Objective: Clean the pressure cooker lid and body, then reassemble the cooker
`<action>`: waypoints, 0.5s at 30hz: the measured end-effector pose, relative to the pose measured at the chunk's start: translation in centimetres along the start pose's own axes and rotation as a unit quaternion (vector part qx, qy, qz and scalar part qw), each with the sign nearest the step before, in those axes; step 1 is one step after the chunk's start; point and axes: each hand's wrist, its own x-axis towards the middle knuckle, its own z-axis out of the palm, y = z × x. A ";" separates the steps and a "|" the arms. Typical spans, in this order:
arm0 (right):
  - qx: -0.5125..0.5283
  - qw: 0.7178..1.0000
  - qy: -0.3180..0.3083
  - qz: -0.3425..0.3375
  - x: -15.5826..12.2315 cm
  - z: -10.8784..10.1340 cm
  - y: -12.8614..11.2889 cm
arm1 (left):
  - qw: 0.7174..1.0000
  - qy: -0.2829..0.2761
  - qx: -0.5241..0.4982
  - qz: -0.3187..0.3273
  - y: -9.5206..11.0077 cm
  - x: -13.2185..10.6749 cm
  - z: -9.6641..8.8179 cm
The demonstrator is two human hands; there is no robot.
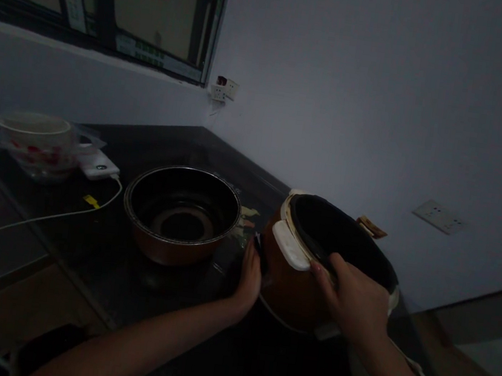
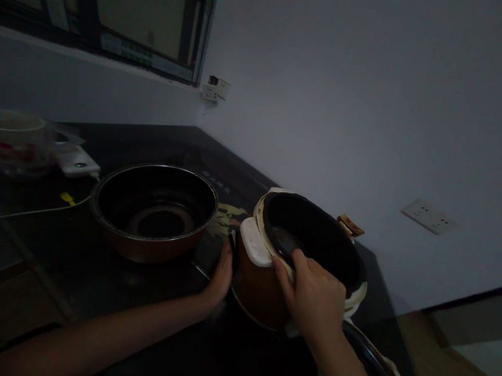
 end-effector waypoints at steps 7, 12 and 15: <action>0.102 0.993 -0.059 -0.014 -0.3 -0.7 0.6 | 0.997 0.024 0.004 0.079 4.0 3.7 1.6; 0.132 0.980 -0.128 -0.072 -1.1 -1.1 4.0 | 0.991 -0.015 -0.025 0.130 8.0 8.4 2.2; 0.183 0.962 -0.158 -0.124 -1.8 -0.3 7.9 | 0.989 -0.022 -0.037 0.144 8.7 9.2 2.3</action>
